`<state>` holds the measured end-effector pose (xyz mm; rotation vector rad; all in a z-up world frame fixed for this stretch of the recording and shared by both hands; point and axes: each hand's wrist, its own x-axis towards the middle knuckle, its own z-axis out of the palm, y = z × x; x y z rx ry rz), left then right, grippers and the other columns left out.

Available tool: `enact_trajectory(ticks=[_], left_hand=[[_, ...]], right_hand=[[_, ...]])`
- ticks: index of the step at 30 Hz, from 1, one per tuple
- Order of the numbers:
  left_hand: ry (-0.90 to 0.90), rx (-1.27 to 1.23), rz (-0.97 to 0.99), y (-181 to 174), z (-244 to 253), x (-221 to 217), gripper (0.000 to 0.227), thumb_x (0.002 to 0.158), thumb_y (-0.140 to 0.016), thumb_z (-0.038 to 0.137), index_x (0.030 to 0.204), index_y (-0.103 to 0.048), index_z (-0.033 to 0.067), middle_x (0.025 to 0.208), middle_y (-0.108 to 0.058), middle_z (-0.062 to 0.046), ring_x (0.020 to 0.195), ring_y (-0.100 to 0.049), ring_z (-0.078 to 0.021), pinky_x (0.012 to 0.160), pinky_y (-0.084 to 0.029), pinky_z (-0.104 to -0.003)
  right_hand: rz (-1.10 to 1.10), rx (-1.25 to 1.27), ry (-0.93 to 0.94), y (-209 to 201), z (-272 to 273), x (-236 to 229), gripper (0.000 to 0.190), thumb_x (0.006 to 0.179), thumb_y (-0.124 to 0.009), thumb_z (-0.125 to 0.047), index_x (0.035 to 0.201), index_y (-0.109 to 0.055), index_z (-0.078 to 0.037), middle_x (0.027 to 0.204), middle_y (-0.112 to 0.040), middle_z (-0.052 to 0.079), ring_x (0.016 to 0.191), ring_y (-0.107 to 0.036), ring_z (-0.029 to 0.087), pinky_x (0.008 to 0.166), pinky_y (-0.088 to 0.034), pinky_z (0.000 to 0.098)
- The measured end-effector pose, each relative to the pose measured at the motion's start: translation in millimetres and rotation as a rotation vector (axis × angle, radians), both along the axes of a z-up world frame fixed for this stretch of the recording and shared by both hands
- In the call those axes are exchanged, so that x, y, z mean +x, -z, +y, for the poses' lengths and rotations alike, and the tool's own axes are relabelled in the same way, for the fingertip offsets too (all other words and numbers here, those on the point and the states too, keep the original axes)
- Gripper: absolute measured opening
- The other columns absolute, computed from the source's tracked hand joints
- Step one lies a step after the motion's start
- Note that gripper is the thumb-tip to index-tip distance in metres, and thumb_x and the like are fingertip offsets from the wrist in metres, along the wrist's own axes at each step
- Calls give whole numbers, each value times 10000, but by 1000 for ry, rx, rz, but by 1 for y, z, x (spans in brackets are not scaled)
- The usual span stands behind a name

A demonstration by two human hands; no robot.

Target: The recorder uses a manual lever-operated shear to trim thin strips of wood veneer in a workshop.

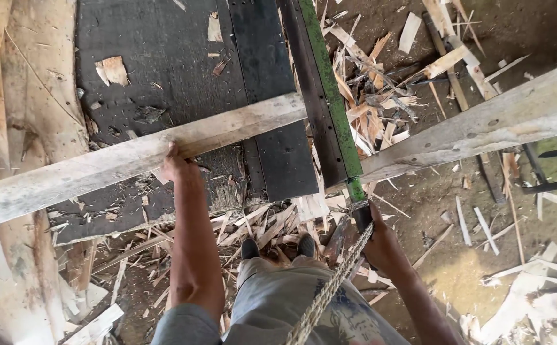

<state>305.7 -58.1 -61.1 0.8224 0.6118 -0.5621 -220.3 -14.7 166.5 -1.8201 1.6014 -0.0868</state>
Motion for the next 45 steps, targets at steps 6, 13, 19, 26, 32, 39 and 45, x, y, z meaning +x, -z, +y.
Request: enact_trajectory(ticks=[6,13,19,26,32,39,45], left_hand=[[33,193,-24,-68,31,-29,63,911,-744,16,871,-743,-33,867,-781,-154,550,-663,-128,392,-428,-250],[156,240,-136,-41,70,-43,120,927,-724,34,872,-769,-64,892,-821,-230,529,-574,-151,376,-425,-270],[58,230,1,-104,65,-53,90,938,-699,13,915,-740,-64,985,-771,-207,691,-761,-202,534,-643,-277],[109,229,-92,-100,82,-70,104,939,-669,-19,933,-721,-109,1001,-774,-260,792,-804,-263,694,-664,-338],[1,210,-53,-81,73,-60,49,906,-672,-75,858,-666,-86,1020,-763,-278,774,-823,-255,645,-672,-325],[11,294,-12,-75,78,-47,100,918,-701,-60,823,-728,-75,881,-777,-248,511,-706,-170,416,-584,-266],[116,356,-61,-42,88,-39,90,900,-745,9,829,-737,-46,812,-775,-183,445,-599,-126,344,-458,-243]], right_hand=[[-7,91,-21,-78,-1,3,734,905,-641,-100,1537,-281,-198,938,-732,204,721,-765,283,567,-643,408],[-150,-107,-185,-103,-6,-2,754,834,-666,-63,1503,-324,-115,1040,-689,283,845,-732,290,606,-681,346],[32,83,14,25,3,0,734,974,-558,-70,1608,-208,-192,952,-723,258,626,-736,269,473,-604,355],[-9,87,2,-35,0,4,836,888,-546,-17,1621,-197,-214,947,-712,227,607,-728,242,444,-643,346],[-18,-28,-77,-98,-1,4,844,877,-646,-69,1600,-225,-179,956,-734,238,719,-748,258,567,-643,341],[192,58,21,58,3,-19,815,1010,-553,-114,1668,-79,-199,897,-739,196,582,-692,243,436,-572,358],[156,-74,-83,124,5,-31,860,970,-655,-210,1625,-102,-144,950,-701,175,586,-675,245,429,-547,362]])
